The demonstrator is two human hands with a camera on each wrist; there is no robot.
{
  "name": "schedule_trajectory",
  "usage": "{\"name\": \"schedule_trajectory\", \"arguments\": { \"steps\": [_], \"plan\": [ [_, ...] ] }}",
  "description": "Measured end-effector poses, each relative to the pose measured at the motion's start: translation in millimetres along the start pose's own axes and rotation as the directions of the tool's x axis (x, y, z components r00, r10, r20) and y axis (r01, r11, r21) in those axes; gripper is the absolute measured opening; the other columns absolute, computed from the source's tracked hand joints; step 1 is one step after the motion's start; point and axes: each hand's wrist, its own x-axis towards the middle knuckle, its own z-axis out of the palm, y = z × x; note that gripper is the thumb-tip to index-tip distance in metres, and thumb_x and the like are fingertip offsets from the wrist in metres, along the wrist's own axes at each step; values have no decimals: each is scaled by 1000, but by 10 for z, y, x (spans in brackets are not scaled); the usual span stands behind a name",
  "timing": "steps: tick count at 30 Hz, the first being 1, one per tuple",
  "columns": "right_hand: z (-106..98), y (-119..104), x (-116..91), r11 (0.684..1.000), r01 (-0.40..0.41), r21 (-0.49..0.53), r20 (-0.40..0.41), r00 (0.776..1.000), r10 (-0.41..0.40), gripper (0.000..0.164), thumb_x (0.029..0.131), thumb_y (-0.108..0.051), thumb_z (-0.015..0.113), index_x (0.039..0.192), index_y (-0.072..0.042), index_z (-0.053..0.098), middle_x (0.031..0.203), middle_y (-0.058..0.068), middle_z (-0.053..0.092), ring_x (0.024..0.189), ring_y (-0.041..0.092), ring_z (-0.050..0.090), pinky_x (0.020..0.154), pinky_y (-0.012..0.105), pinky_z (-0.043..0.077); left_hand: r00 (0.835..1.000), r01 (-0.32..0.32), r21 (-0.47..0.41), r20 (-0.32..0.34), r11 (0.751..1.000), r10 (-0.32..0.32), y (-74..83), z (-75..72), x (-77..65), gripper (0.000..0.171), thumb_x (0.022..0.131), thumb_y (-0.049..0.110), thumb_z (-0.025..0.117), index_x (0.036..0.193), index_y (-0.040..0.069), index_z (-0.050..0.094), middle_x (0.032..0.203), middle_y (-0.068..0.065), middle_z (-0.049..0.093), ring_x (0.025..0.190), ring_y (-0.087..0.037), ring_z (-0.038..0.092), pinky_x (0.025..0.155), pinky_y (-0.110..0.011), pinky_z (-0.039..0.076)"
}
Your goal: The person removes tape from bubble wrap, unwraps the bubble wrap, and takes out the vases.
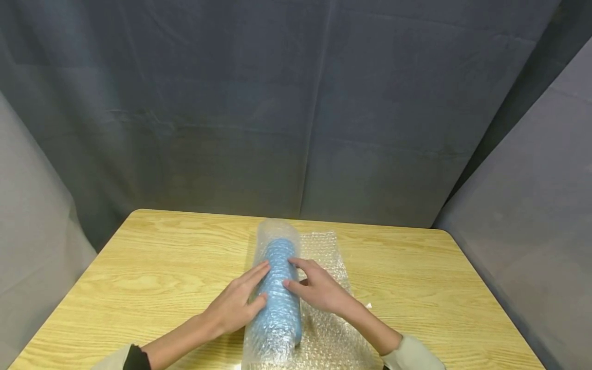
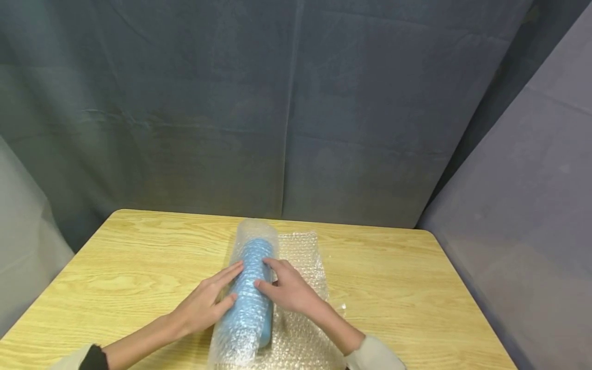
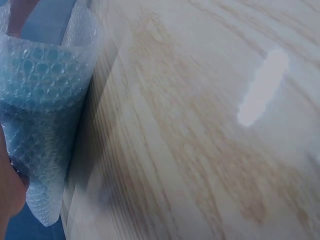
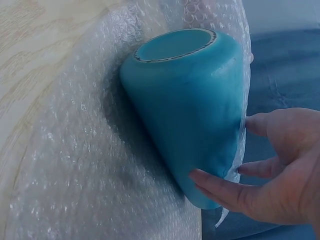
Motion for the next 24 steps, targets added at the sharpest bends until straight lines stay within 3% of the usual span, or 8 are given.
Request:
{"name": "schedule_trajectory", "arguments": {
  "steps": [7, 15, 19, 24],
  "plan": [
    [10, 20, -8, 1000, 6, 7, -6, 1000, -6, 60, 102, -32, 59, 150, -1, 41, 146, 26, 42, 107, 38, 64, 80, 37, 59, 1000, 5, 0, -22, 1000, -5, 8, -2, 12, 60, 95, 19, 58, 150, 0, 42, 156, -11, 38, 141, -27, 37, 113, -44, 34],
    [54, 65, -32, 997, 51, 64, -44, 998, -48, 52, 104, -22, 56, 149, -1, 42, 144, 28, 42, 105, 38, 64, 74, 31, 60, 995, 49, 65, -88, 997, -43, 56, 14, 47, 63, 95, 28, 59, 149, 0, 44, 153, -13, 42, 139, -33, 40, 113, -47, 34],
    [70, 73, -38, 992, 32, 123, -57, 998, -25, 56, 103, -20, 57, 150, 3, 37, 145, 30, 41, 107, 39, 64, 75, 33, 60, 994, 66, 77, -95, 995, -58, 99, 21, 83, 65, 97, 37, 59, 149, -1, 43, 154, -16, 41, 140, -36, 38, 112, -52, 34],
    [109, 68, -58, 972, -40, 232, -27, 998, 48, 64, 105, -24, 54, 155, 3, 25, 152, 33, 29, 115, 45, 59, 82, 44, 59, 994, 86, 82, -73, 993, -80, 152, 50, 115, 72, 98, 47, 57, 149, -2, 42, 156, -18, 36, 141, -39, 35, 112, -56, 32]
  ]
}}
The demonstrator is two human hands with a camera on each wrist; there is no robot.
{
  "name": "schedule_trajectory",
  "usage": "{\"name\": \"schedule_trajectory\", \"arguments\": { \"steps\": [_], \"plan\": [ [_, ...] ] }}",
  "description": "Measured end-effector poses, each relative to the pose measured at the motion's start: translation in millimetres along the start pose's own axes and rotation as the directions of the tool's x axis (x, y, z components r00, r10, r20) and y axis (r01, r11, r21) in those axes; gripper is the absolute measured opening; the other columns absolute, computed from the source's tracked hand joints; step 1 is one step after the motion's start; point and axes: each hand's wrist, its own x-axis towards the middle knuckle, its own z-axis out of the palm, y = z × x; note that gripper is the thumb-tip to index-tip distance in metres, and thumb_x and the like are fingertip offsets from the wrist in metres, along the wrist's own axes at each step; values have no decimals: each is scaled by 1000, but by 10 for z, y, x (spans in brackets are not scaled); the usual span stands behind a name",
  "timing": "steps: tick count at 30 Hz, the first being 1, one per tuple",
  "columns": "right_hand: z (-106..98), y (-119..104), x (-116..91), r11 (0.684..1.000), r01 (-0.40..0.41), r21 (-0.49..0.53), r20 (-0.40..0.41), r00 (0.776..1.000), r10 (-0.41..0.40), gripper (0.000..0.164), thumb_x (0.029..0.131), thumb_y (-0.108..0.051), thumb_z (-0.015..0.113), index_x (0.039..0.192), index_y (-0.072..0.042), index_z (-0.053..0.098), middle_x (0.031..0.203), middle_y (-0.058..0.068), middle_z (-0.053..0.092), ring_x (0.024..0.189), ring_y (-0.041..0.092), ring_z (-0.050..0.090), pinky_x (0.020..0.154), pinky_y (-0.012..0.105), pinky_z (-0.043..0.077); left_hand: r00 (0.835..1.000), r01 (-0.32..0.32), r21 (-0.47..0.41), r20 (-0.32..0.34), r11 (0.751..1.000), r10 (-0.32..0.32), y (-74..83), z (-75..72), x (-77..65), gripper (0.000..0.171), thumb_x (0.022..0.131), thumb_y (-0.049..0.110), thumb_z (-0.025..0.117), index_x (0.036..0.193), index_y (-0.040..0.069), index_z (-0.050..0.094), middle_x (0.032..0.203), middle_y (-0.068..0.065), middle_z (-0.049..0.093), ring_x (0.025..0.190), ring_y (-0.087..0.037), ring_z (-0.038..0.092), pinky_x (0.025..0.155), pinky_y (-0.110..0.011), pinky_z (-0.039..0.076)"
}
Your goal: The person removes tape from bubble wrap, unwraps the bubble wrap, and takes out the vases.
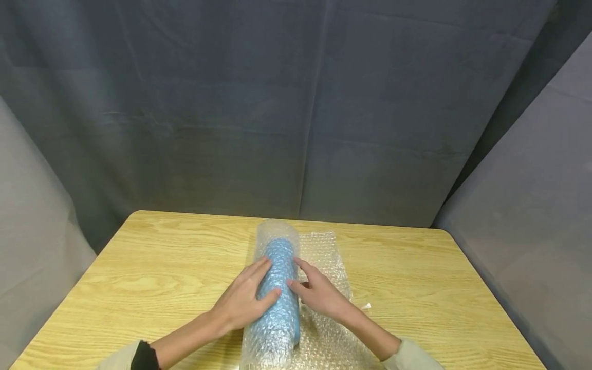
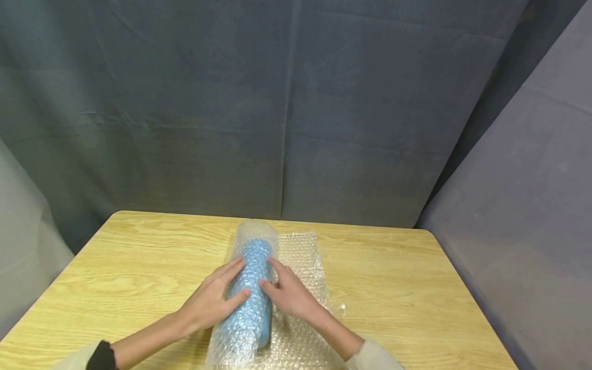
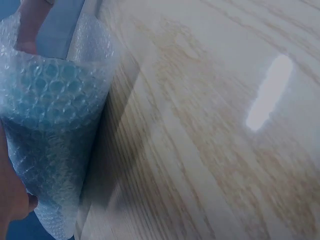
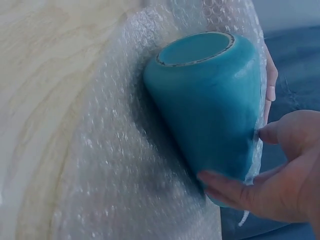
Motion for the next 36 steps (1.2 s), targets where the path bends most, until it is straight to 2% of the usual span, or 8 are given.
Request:
{"name": "schedule_trajectory", "arguments": {
  "steps": [4, 7, 12, 19, 27, 32, 36],
  "plan": [
    [24, 7, 5, 998, -43, 47, 21, 999, 42, 64, 106, -27, 52, 156, 1, 23, 153, 33, 30, 112, 45, 61, 79, 40, 60, 1000, 13, -3, 15, 1000, -13, -2, 9, -5, 73, 97, 47, 57, 149, -2, 42, 157, -18, 35, 141, -40, 34, 112, -56, 32],
    [20, 0, 23, 998, -37, 42, 23, 999, 36, 64, 105, -27, 53, 156, 1, 25, 150, 33, 33, 107, 40, 64, 76, 36, 61, 1000, 21, -6, 16, 1000, -21, -16, -1, -15, 73, 97, 47, 58, 149, -1, 42, 157, -17, 35, 141, -39, 34, 113, -56, 31],
    [9, -22, 45, 999, -30, 34, 29, 999, 29, 63, 104, -25, 56, 154, 1, 28, 148, 37, 33, 100, 38, 66, 74, 37, 61, 1000, 25, -15, 16, 1000, -25, -40, -21, -26, 72, 96, 45, 59, 149, -1, 42, 156, -17, 36, 141, -39, 35, 113, -56, 31],
    [8, -33, 122, 999, -36, -9, 33, 999, 36, 62, 102, -28, 60, 152, -2, 34, 146, 34, 36, 101, 37, 66, 72, 36, 61, 999, 40, -49, 22, 998, -39, -77, -52, -35, 69, 97, 39, 60, 149, -2, 42, 155, -18, 37, 141, -39, 35, 113, -55, 31],
    [35, -106, 174, 999, 2, -38, 35, 999, -1, 64, 101, -25, 63, 150, 4, 34, 144, 34, 38, 105, 43, 63, 69, 35, 62, 998, 55, -89, 17, 995, -53, -126, -69, -48, 67, 98, 35, 60, 151, -1, 39, 155, -17, 38, 141, -37, 35, 114, -53, 31],
    [71, -142, 195, 996, 5, -93, 38, 999, -1, 65, 101, -28, 62, 150, 5, 34, 143, 35, 38, 93, 32, 68, 64, 31, 61, 998, 57, -113, 7, 992, -57, -148, -88, -67, 66, 97, 30, 61, 150, -2, 39, 155, -17, 39, 141, -36, 36, 114, -51, 32],
    [101, -173, 210, 977, 12, -211, 6, 1000, -11, 65, 100, -33, 62, 148, 3, 38, 135, 32, 45, 86, 22, 65, 66, 32, 59, 998, 59, -124, -6, 991, -60, -162, -102, -83, 66, 95, 26, 61, 150, -3, 39, 154, -18, 39, 141, -37, 36, 114, -51, 32]
  ]
}}
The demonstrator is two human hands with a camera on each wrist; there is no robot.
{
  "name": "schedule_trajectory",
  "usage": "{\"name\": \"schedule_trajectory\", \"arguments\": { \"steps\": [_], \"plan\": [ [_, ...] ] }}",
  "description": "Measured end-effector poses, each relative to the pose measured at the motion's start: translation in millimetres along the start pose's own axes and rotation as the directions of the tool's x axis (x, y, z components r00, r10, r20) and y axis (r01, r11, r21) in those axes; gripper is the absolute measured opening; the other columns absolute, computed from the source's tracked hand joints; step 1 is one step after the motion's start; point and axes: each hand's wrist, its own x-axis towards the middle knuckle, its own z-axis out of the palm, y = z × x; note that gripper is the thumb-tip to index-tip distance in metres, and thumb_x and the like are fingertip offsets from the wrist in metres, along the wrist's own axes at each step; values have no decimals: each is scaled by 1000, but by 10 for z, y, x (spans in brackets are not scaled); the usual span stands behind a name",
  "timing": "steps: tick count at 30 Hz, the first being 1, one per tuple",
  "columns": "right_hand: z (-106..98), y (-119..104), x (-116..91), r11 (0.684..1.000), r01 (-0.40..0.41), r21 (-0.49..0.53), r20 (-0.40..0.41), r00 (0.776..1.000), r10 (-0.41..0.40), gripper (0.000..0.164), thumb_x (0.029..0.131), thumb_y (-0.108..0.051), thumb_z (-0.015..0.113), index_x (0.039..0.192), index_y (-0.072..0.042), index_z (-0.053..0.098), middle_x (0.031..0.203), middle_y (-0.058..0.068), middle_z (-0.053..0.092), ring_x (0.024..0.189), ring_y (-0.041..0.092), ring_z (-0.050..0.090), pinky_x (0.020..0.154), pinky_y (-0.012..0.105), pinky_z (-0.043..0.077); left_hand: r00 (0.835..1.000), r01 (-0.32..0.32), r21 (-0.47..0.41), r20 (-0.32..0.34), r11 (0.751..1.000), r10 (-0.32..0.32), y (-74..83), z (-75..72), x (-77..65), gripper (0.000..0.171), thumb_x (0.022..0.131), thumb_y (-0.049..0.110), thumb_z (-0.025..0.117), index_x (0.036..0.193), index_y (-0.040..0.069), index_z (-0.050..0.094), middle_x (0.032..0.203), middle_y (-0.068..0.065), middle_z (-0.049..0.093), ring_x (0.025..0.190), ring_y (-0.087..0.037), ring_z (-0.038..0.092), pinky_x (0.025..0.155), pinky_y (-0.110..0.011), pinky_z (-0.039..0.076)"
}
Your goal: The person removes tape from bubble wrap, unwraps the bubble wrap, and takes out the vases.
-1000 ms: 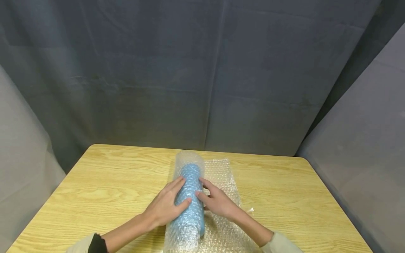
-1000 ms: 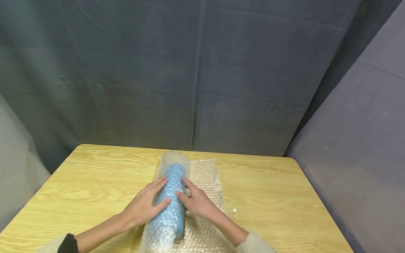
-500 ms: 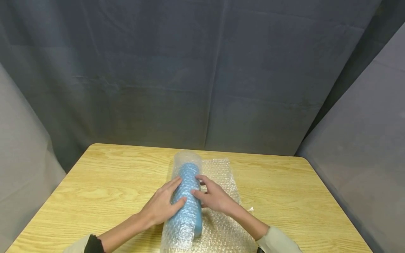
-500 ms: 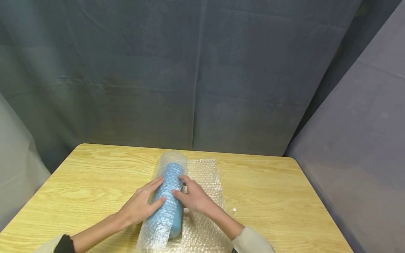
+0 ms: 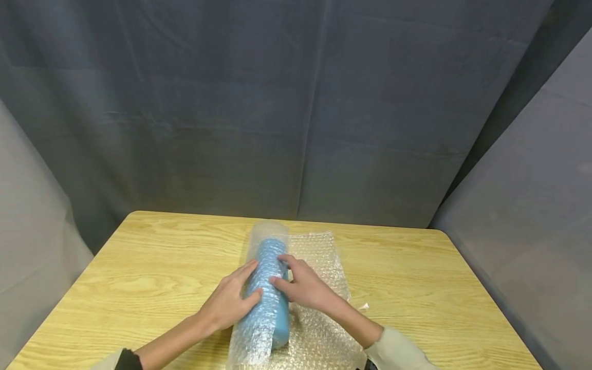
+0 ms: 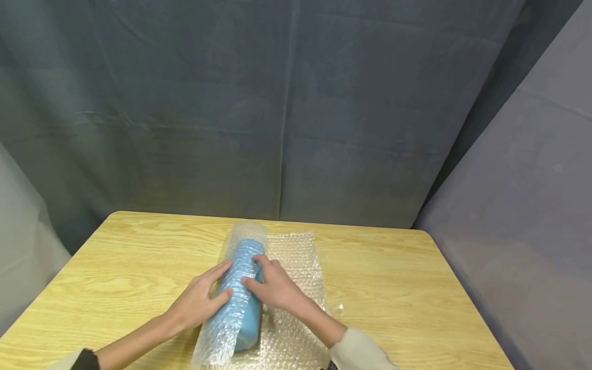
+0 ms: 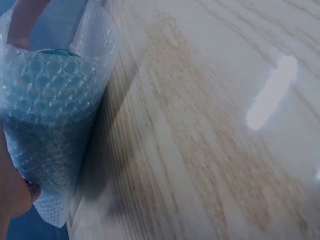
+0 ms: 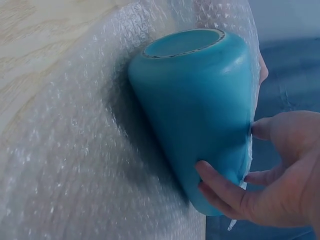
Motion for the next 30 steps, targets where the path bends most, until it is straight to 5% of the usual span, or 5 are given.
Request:
{"name": "schedule_trajectory", "arguments": {
  "steps": [5, 12, 30],
  "plan": [
    [36, -58, 15, 991, 2, -133, -37, 999, -7, 65, 99, -39, 62, 147, 0, 43, 127, 27, 52, 90, 22, 57, 77, 41, 55, 1000, 5, -4, -14, 1000, -5, -32, -15, -18, 66, 93, 23, 61, 150, -3, 39, 154, -18, 40, 140, -37, 36, 114, -50, 31],
    [86, -128, 26, 985, 6, -172, -58, 998, -16, 66, 97, -42, 63, 147, -2, 45, 126, 26, 52, 104, 34, 60, 84, 48, 56, 999, 16, -10, -28, 1000, -17, -80, -30, -42, 65, 91, 18, 58, 150, -3, 39, 153, -21, 40, 140, -40, 36, 114, -50, 30],
    [138, -140, 31, 973, -19, -229, -123, 992, -10, 65, 95, -44, 65, 146, -7, 49, 130, 22, 52, 99, 30, 61, 77, 45, 56, 999, 39, -38, -10, 998, -40, -84, -36, -46, 63, 94, 15, 53, 151, -5, 36, 154, -22, 38, 142, -38, 34, 115, -51, 29]
  ]
}}
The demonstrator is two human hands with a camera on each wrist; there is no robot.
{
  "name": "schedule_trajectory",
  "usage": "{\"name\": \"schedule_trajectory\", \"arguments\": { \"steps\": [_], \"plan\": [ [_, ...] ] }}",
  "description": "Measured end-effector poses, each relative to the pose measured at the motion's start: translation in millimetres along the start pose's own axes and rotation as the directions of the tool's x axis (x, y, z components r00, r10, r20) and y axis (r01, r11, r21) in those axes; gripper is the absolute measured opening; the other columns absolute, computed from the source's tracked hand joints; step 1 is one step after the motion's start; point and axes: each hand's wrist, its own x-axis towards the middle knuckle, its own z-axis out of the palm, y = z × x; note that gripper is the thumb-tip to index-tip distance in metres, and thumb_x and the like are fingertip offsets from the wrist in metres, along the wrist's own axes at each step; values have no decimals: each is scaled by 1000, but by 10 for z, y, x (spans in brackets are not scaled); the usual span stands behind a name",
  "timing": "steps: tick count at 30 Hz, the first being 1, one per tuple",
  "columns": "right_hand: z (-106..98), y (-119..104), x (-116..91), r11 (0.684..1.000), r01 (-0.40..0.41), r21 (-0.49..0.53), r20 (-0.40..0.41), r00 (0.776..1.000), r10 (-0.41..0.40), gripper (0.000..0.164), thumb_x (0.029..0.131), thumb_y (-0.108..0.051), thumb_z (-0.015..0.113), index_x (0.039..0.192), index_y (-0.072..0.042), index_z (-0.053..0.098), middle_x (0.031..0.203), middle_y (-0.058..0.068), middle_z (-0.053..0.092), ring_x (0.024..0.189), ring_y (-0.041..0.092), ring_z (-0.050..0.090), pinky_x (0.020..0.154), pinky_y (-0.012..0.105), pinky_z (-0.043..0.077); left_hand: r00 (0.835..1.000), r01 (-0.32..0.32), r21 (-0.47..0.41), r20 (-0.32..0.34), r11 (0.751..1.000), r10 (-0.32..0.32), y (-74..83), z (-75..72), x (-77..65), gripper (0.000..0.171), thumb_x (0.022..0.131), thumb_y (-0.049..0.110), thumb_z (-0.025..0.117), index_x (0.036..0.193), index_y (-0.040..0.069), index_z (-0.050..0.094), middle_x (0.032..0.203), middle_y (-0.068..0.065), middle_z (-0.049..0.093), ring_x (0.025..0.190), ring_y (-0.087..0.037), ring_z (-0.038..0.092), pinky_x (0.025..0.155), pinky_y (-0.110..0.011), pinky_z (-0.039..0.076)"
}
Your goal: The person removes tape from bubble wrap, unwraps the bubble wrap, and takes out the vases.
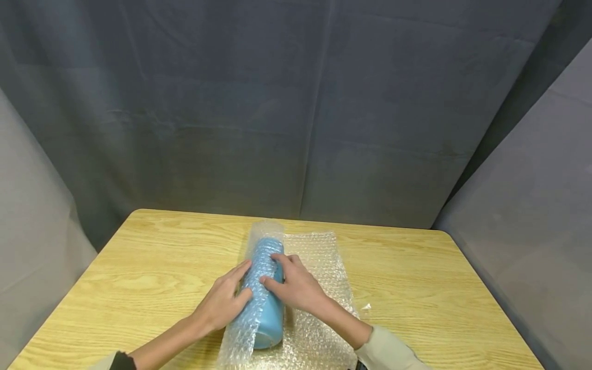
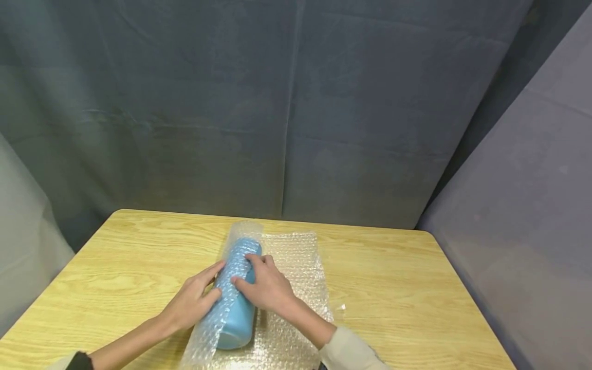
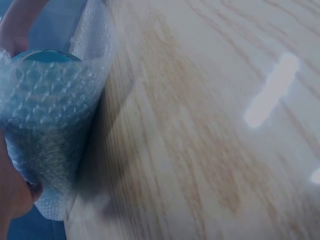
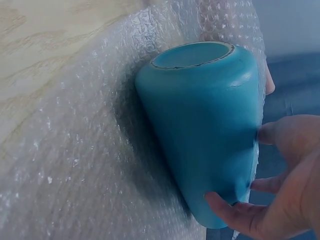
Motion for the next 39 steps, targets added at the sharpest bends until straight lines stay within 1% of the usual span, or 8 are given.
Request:
{"name": "schedule_trajectory", "arguments": {
  "steps": [5, 12, 16, 20, 23, 26, 29, 39],
  "plan": [
    [6, 32, -18, 997, -3, 74, 3, 1000, 3, 67, 95, -42, 65, 147, -5, 46, 132, 21, 51, 91, 22, 62, 74, 38, 56, 1000, -12, 10, -6, 1000, 12, 15, 9, 16, 63, 95, 17, 54, 151, -5, 35, 154, -23, 37, 142, -39, 33, 115, -51, 28],
    [8, 100, -80, 971, 1, 241, 14, 1000, -4, 66, 100, -33, 61, 148, 6, 38, 141, 24, 47, 99, 28, 64, 73, 32, 58, 1000, -15, 55, -16, 998, 16, 41, 22, 63, 64, 99, 27, 57, 151, -3, 36, 155, -23, 34, 142, -40, 33, 115, -52, 27],
    [14, 133, -106, 961, -2, 276, 18, 1000, -3, 61, 101, -30, 60, 147, 6, 41, 145, 25, 44, 106, 33, 63, 74, 33, 59, 1000, -1, 57, -13, 998, 2, 73, 20, 91, 66, 98, 29, 59, 152, 0, 37, 156, -22, 33, 142, -40, 32, 114, -54, 28],
    [30, 152, -113, 956, -22, 292, 35, 999, 12, 59, 101, -29, 59, 148, 3, 42, 147, 25, 43, 113, 39, 60, 81, 39, 59, 1000, 12, 49, -5, 999, -11, 108, 17, 110, 65, 97, 31, 59, 153, 3, 38, 157, -21, 33, 142, -41, 31, 114, -56, 28],
    [37, 150, -112, 938, -56, 342, 71, 997, 34, 60, 102, -29, 59, 151, 0, 38, 149, 26, 41, 117, 40, 59, 84, 42, 58, 1000, 22, 45, -1, 999, -22, 122, 13, 111, 65, 97, 31, 59, 153, 4, 39, 157, -21, 32, 142, -42, 32, 113, -58, 29],
    [40, 138, -107, 920, -82, 384, 101, 994, 47, 62, 102, -29, 58, 152, -1, 35, 152, 26, 39, 118, 38, 60, 83, 41, 59, 999, 33, 46, -2, 998, -33, 117, 10, 104, 64, 97, 32, 59, 152, 5, 40, 157, -21, 33, 141, -43, 33, 112, -59, 30],
    [39, 123, -98, 923, -78, 378, 102, 994, 42, 62, 102, -29, 58, 152, -1, 35, 154, 24, 36, 118, 37, 60, 80, 39, 60, 999, 40, 49, -4, 998, -40, 99, 6, 95, 64, 96, 32, 59, 152, 6, 41, 157, -21, 33, 140, -44, 34, 111, -60, 31],
    [32, 62, -73, 950, -42, 310, 91, 996, 15, 63, 100, -29, 61, 151, 0, 38, 150, 25, 42, 110, 36, 64, 72, 35, 60, 998, 59, 18, -13, 998, -59, 54, -25, 72, 62, 95, 26, 60, 151, 5, 43, 155, -21, 36, 140, -42, 34, 113, -57, 30]
  ]
}}
